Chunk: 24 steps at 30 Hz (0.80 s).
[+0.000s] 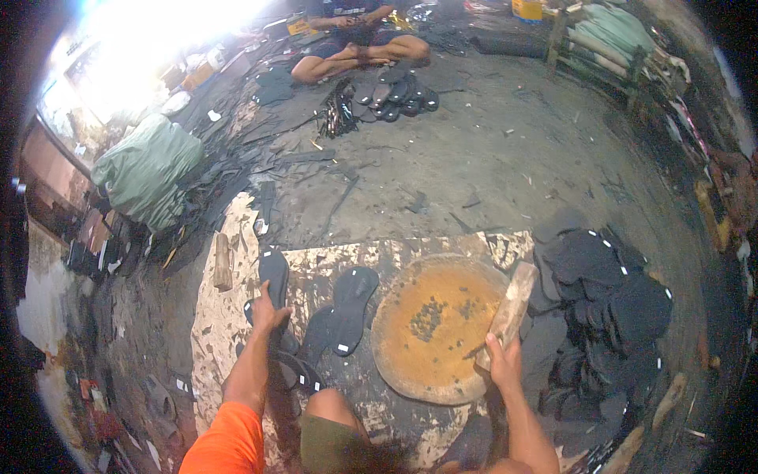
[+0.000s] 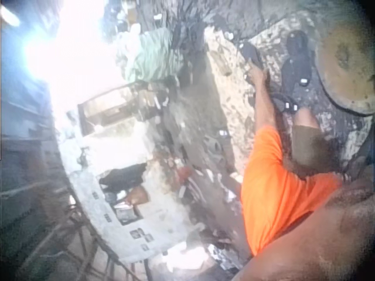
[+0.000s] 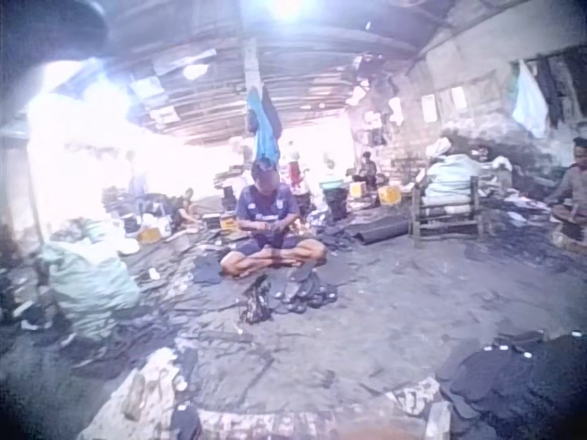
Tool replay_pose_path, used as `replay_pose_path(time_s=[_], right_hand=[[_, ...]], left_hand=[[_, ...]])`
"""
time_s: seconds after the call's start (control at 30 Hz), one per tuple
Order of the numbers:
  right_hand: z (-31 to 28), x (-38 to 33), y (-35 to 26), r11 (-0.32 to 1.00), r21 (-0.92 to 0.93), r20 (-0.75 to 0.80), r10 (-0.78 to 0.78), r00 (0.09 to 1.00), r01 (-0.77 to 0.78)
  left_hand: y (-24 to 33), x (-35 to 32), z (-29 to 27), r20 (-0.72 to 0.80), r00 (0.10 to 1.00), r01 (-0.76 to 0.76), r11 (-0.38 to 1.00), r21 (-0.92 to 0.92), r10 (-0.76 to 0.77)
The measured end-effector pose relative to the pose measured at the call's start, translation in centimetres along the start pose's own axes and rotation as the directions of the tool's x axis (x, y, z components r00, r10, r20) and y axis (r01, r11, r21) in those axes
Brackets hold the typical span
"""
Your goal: The person repeatedly strikes the soles of black sandals with a wooden block on a circular wooden board. They handle the sandals one at a time, striking each sole multiple times before moving to the next.
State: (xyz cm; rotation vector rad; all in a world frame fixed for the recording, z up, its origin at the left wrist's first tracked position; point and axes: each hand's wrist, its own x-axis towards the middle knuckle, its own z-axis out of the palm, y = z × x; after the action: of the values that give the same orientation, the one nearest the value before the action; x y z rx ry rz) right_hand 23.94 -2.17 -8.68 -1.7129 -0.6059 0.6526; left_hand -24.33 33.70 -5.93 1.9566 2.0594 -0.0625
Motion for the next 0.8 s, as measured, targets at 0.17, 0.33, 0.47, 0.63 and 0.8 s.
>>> replay_pose_path(time_s=[0.17, 0.33, 0.47, 0.63, 0.8], right_hand=[[0.7, -0.1, -2.0, 0.992, 0.106, 0.062, 0.065, 0.996, -0.071], [-1.3, -0.5, -1.7, 0.969, 0.210, 0.036, 0.128, 0.991, -0.133], [-1.0, -4.1, -3.9, 0.938, 0.347, -0.038, 0.039, 0.999, -0.024], [-5.2, -8.6, -2.4, 0.911, 0.412, -0.110, 0.039, 0.993, 0.010], [-6.2, -9.8, -3.8, 0.865, 0.501, -0.128, 0.097, 0.987, -0.020]], left_hand=[[2.8, -1.8, -2.5, -0.242, 0.942, -0.278, 0.946, -0.168, 0.234], [20.9, -13.0, -2.0, -0.136, 0.575, -0.802, 0.524, -0.286, 0.807], [25.0, -14.1, -0.3, -0.052, 0.468, -0.883, 0.464, -0.075, 0.882], [25.9, -14.2, 1.3, -0.025, 0.497, -0.867, 0.495, -0.056, 0.867], [23.3, -20.1, 3.7, -0.017, 0.322, -0.937, 0.316, -0.148, 0.947]])
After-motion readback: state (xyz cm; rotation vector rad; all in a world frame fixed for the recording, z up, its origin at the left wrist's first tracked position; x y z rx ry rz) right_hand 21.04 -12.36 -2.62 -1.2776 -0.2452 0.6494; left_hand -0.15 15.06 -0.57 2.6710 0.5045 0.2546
